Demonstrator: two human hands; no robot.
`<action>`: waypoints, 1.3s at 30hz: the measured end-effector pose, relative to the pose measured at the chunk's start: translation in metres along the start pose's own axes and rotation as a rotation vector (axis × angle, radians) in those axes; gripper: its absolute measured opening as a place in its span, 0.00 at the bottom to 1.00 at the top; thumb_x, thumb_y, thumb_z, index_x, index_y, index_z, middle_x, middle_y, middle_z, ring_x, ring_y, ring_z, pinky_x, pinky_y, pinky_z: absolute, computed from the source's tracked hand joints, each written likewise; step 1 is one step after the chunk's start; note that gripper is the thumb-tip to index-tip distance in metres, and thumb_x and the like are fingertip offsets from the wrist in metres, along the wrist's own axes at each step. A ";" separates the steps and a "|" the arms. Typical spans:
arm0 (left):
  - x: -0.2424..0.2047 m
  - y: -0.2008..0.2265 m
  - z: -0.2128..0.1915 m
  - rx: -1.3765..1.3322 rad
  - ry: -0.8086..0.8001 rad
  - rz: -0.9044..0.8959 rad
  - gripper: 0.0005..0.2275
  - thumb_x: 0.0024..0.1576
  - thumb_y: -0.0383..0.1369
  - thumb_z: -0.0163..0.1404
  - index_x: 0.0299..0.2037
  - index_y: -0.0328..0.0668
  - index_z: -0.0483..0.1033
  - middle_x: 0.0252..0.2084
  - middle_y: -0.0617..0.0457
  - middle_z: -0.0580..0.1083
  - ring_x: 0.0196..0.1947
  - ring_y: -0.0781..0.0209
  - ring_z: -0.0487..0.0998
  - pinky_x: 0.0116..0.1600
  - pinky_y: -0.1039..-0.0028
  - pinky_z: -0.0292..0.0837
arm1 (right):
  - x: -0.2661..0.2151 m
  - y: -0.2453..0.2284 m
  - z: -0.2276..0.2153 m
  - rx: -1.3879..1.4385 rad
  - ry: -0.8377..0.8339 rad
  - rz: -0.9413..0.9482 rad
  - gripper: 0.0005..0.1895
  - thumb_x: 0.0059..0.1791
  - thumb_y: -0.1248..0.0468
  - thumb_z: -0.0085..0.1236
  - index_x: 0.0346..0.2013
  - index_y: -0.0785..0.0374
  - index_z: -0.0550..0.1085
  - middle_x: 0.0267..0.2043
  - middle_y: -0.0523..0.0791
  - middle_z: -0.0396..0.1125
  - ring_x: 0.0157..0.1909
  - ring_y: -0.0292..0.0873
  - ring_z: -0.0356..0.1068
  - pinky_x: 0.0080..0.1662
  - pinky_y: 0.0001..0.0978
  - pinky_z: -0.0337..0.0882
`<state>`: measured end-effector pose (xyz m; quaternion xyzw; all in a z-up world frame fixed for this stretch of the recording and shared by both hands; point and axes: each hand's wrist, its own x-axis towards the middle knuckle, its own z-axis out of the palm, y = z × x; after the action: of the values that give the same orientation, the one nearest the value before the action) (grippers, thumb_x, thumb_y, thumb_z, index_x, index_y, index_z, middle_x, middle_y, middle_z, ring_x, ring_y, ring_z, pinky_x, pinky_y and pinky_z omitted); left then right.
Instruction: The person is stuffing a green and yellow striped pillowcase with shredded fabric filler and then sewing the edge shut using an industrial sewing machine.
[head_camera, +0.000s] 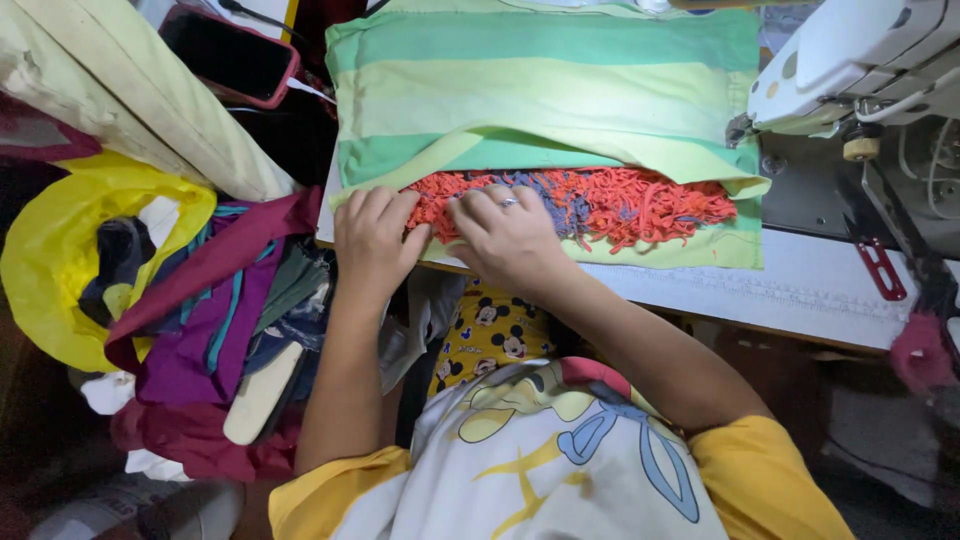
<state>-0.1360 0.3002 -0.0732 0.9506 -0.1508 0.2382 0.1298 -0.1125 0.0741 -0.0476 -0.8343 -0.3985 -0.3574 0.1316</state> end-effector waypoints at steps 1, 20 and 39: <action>0.000 0.001 -0.002 0.001 0.001 -0.002 0.22 0.46 0.40 0.67 0.50 0.50 0.79 0.39 0.58 0.71 0.46 0.52 0.74 0.47 0.58 0.72 | 0.003 -0.002 0.007 0.001 0.000 -0.002 0.24 0.52 0.41 0.52 0.48 0.57 0.77 0.43 0.45 0.68 0.47 0.47 0.69 0.46 0.39 0.66; -0.013 0.004 -0.014 -0.036 0.140 -0.011 0.13 0.51 0.39 0.64 0.47 0.56 0.82 0.45 0.62 0.74 0.50 0.56 0.74 0.52 0.61 0.68 | 0.028 -0.008 0.013 0.049 0.075 -0.072 0.09 0.51 0.58 0.52 0.41 0.57 0.75 0.41 0.45 0.67 0.44 0.47 0.70 0.46 0.38 0.66; -0.020 -0.024 -0.019 -0.330 0.273 -0.237 0.23 0.58 0.52 0.59 0.50 0.40 0.74 0.58 0.45 0.70 0.56 0.41 0.72 0.61 0.52 0.65 | 0.025 -0.002 -0.002 0.122 0.035 -0.093 0.09 0.55 0.61 0.49 0.40 0.57 0.78 0.42 0.44 0.70 0.47 0.44 0.71 0.49 0.39 0.65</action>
<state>-0.1522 0.3331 -0.0707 0.8866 -0.0563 0.3198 0.3294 -0.1040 0.0885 -0.0292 -0.7990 -0.4554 -0.3529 0.1724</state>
